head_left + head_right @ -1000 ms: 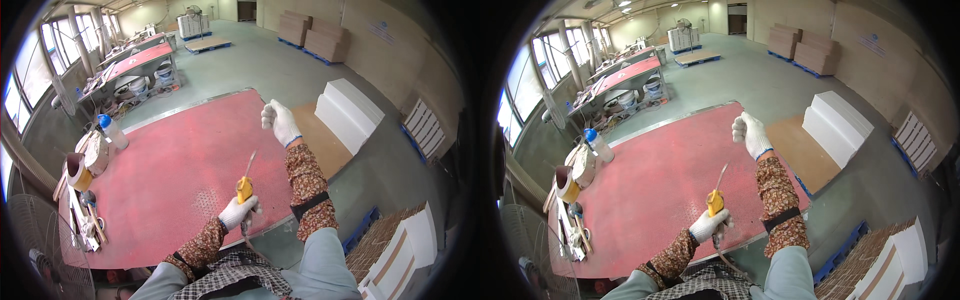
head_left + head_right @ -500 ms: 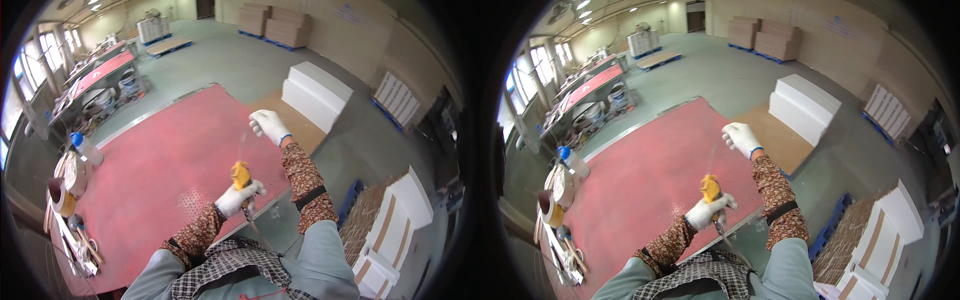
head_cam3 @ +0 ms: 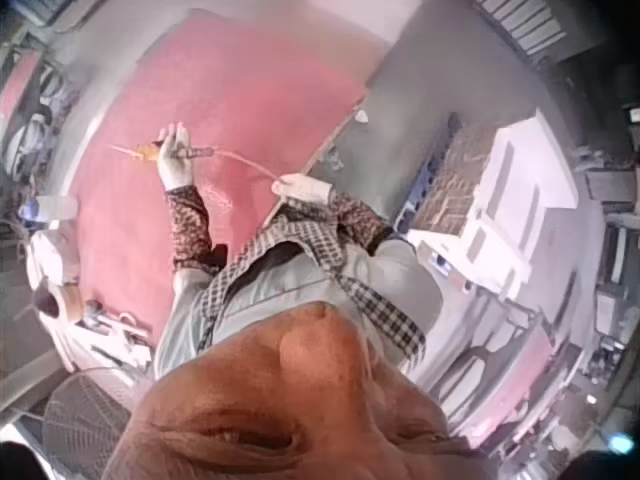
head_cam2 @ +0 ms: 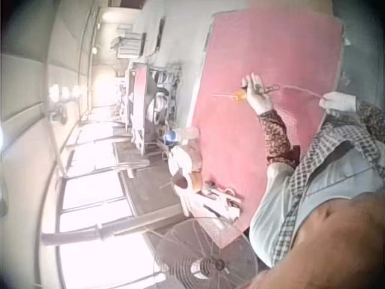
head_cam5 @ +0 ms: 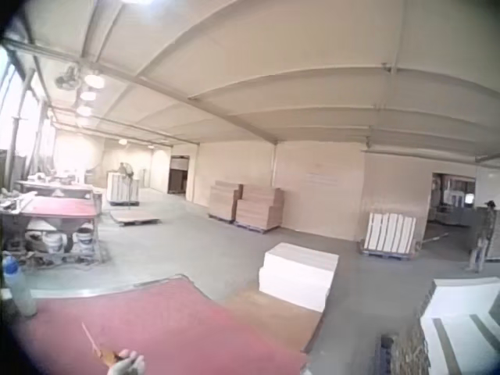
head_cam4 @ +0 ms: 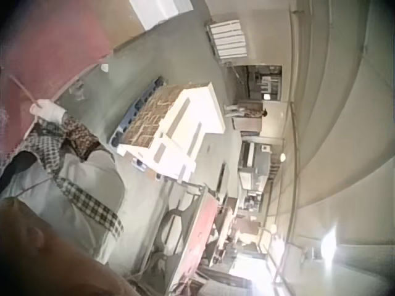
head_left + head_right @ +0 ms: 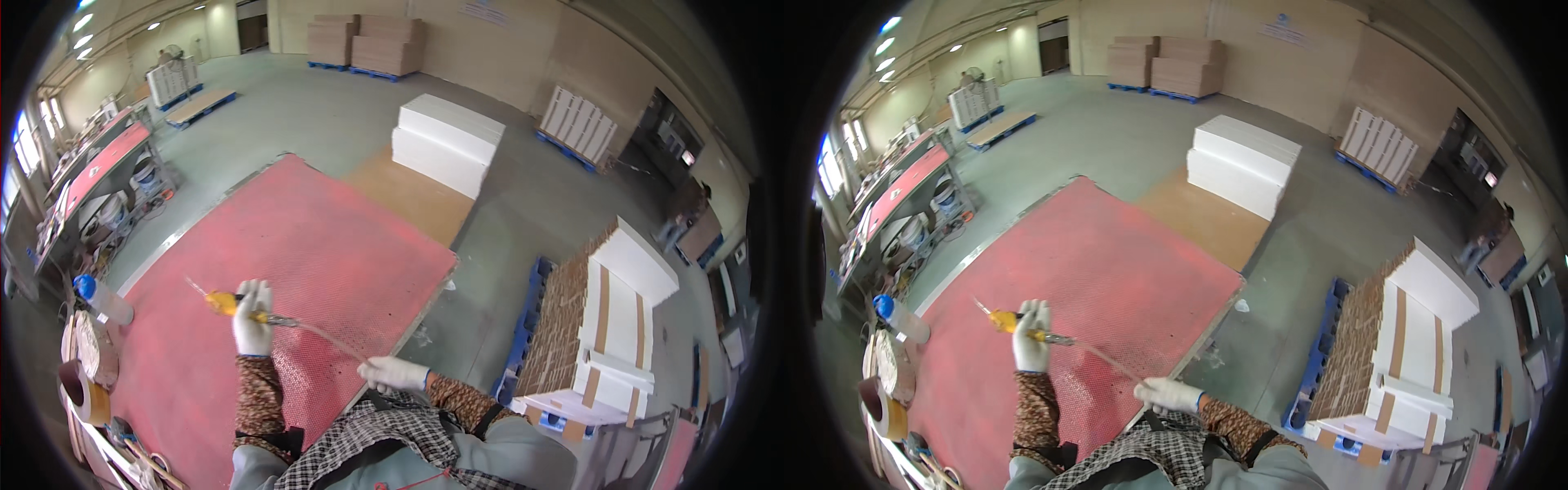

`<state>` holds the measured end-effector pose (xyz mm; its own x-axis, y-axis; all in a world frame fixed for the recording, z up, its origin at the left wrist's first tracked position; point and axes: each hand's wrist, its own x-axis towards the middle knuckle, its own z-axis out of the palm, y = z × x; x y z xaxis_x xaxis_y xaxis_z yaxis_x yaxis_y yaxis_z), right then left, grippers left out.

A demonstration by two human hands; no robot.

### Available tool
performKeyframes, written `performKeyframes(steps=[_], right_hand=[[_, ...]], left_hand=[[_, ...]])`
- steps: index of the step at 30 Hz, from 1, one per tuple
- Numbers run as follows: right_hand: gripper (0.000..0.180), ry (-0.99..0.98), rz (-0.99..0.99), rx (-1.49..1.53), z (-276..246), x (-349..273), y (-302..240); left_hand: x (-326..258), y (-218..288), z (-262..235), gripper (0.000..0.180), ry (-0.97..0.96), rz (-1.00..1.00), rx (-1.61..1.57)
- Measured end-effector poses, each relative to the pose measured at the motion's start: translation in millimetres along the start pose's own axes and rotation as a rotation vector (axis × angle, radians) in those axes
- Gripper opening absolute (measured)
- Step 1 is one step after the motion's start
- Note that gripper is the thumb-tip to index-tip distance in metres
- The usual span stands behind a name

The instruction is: Moving and stacking white furniture panels from one pallet to another in a workshop.

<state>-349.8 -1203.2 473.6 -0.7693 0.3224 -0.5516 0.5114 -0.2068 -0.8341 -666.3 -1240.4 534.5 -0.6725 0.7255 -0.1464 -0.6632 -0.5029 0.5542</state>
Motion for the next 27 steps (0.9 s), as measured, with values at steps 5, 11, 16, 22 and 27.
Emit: performKeyframes(steps=[5,11,16,22,27], right_hand=[[0.036,0.316,-0.118,-0.446,16.0,-40.8,60.2],[0.038,0.510,0.457,-0.146,9.9,-125.4,112.8],[0.038,0.998,0.837,-0.508,16.8,-222.1,231.4],[0.026,1.514,0.981,-0.511,30.7,-308.3,234.3],[0.027,1.830,1.020,-0.401,26.8,-349.8,201.5]], left_hand=[[16.1,67.6,-67.0,0.058,0.103,0.118,0.070],[37.7,104.5,-128.5,0.063,0.227,0.189,0.073],[62.7,162.9,-182.0,0.056,0.352,0.240,0.059],[119.4,282.1,-317.8,0.038,-0.158,0.529,1.228],[181.7,340.6,-320.9,0.039,-0.136,0.743,1.775]])
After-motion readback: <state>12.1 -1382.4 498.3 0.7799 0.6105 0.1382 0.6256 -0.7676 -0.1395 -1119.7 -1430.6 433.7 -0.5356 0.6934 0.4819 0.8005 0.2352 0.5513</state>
